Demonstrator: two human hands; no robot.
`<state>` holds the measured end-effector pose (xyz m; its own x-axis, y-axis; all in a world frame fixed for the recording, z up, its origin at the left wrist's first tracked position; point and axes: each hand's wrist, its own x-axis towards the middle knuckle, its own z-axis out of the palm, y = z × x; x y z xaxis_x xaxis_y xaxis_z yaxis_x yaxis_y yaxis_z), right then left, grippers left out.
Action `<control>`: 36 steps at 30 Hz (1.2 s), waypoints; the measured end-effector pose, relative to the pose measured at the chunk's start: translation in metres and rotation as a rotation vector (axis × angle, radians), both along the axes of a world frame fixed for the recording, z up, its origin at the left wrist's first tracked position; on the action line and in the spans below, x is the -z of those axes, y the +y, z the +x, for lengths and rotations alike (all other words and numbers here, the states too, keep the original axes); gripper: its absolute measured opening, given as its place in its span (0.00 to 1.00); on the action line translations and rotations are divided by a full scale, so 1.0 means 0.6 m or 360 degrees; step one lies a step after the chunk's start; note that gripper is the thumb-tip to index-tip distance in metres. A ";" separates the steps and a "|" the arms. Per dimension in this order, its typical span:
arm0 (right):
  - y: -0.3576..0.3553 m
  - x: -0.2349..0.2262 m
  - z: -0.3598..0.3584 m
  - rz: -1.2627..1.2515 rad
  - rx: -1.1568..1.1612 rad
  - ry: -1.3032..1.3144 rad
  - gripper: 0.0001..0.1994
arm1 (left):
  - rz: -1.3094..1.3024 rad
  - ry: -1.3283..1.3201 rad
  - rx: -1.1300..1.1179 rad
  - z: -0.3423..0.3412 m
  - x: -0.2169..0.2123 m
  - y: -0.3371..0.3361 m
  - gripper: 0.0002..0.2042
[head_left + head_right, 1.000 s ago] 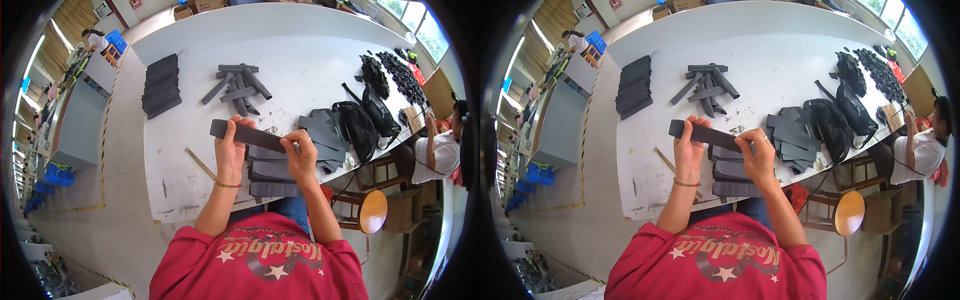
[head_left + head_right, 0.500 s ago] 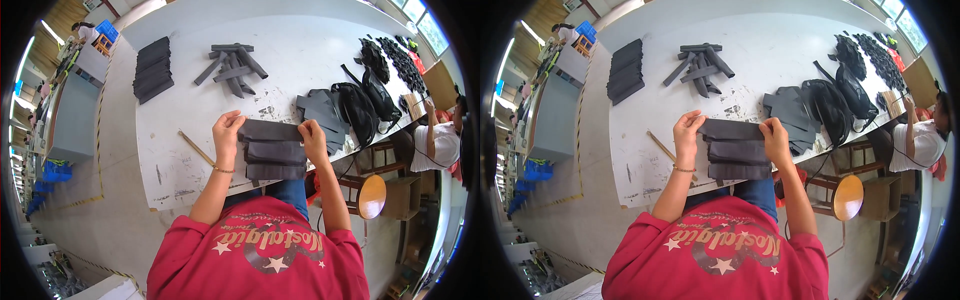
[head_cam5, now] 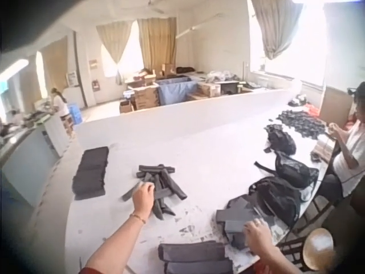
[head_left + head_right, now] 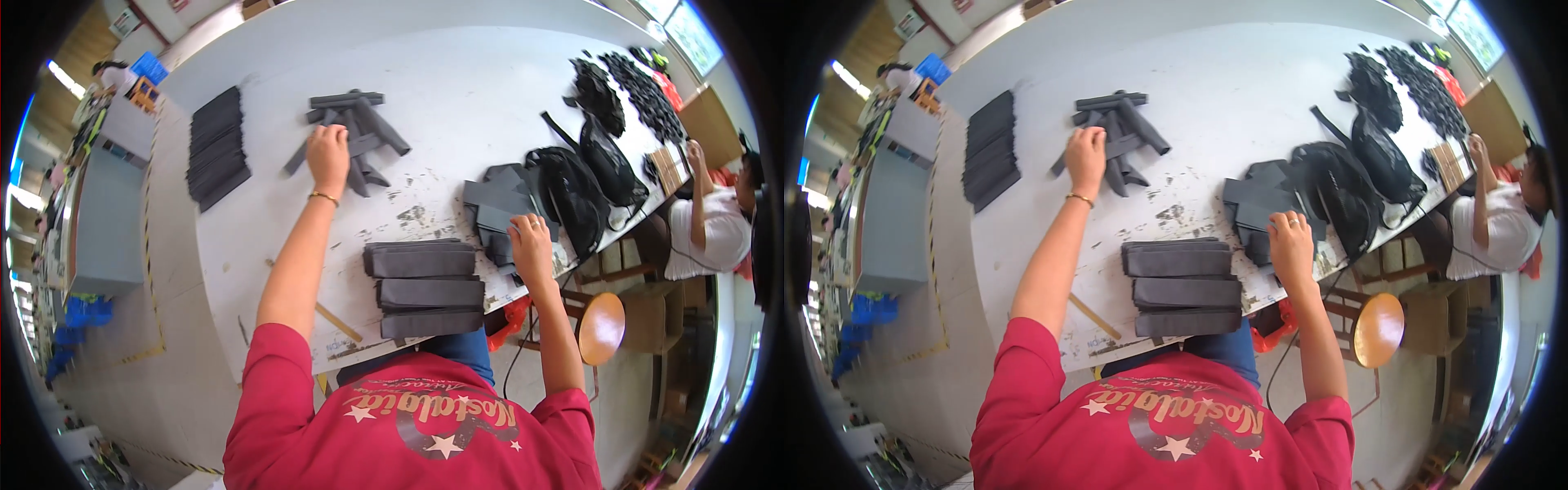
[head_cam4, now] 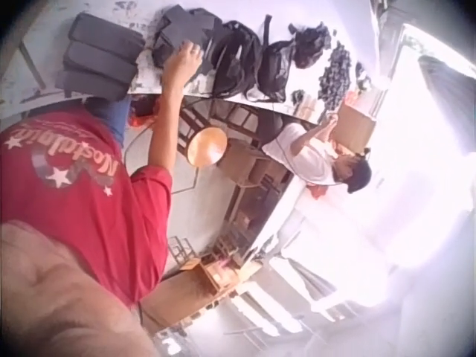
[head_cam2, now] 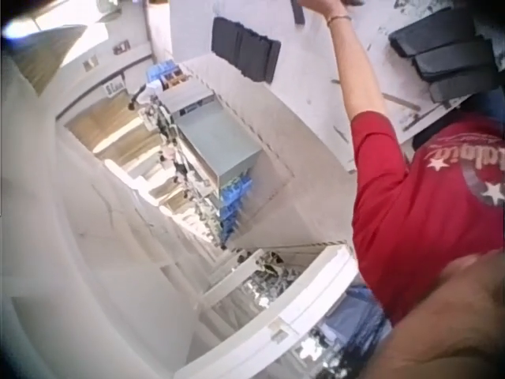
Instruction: Inspecting and organizing curved gray foam components on a factory workbench.
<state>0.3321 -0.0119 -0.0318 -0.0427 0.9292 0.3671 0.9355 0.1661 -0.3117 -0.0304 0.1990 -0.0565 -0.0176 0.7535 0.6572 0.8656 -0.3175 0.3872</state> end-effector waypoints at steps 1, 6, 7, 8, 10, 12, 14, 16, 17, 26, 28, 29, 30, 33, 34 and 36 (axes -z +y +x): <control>0.005 0.000 0.009 -0.0018 0.0047 -0.0015 0.09 | 0.0068 0.0162 -0.0034 0.007 -0.001 0.013 0.08; 0.025 -0.010 0.020 -0.0136 -0.0089 -0.0139 0.14 | -0.0260 0.0405 0.0059 0.003 0.033 0.061 0.07; 0.028 -0.011 0.016 -0.0133 -0.0128 -0.0173 0.15 | -0.0373 0.0394 -0.0017 -0.004 0.037 0.067 0.07; 0.033 -0.006 0.011 -0.0132 -0.0147 -0.0163 0.15 | -0.0438 0.0480 -0.0033 -0.011 0.043 0.069 0.05; 0.031 0.006 0.013 -0.0215 -0.0194 -0.0388 0.17 | -0.0593 0.0343 0.0022 -0.008 0.035 0.072 0.05; 0.026 0.053 0.017 -0.0213 -0.0242 -0.0652 0.18 | -0.0784 0.0074 0.0057 -0.017 0.023 0.074 0.05; 0.015 0.072 0.016 -0.0113 -0.0284 -0.0927 0.14 | -0.0941 -0.0142 0.0110 -0.016 -0.002 0.057 0.06; 0.017 0.038 0.004 -0.0246 -0.0360 -0.0851 0.11 | -0.1115 -0.0421 0.0168 -0.039 -0.028 0.036 0.06; 0.017 0.026 -0.002 -0.0386 -0.0419 -0.0784 0.07 | -0.1105 -0.0421 0.0145 -0.052 -0.036 0.023 0.06; 0.025 -0.009 -0.007 -0.0181 -0.0297 -0.0072 0.16 | -0.1362 -0.1237 0.0355 -0.105 -0.063 -0.129 0.13; 0.020 -0.051 -0.035 -0.0083 -0.0331 0.0047 0.16 | -0.1450 -0.1613 0.0343 -0.096 -0.050 -0.163 0.20; 0.014 -0.066 -0.050 0.0010 -0.0352 0.0166 0.17 | -0.1482 -0.1838 0.0405 -0.087 -0.045 -0.179 0.20; 0.008 -0.077 -0.063 0.0038 -0.0349 0.0244 0.17 | -0.1519 -0.2058 0.0392 -0.075 -0.036 -0.190 0.19; -0.011 -0.096 -0.103 0.0010 -0.0529 0.0439 0.16 | -0.1688 -0.2739 0.0494 -0.064 0.018 -0.220 0.16; -0.023 -0.101 -0.114 -0.0018 -0.0552 0.0462 0.15 | -0.1845 -0.2966 0.0633 -0.054 0.021 -0.229 0.14; -0.045 -0.111 -0.125 0.0075 -0.0622 0.0423 0.14 | -0.1858 -0.3011 0.0607 -0.009 0.000 -0.255 0.11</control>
<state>0.2568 -0.0388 0.0345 -0.2848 0.8441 0.4542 0.6891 0.5097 -0.5152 -0.0358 0.0463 -0.0563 0.3032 0.7944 -0.5263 -0.6318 0.5810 0.5131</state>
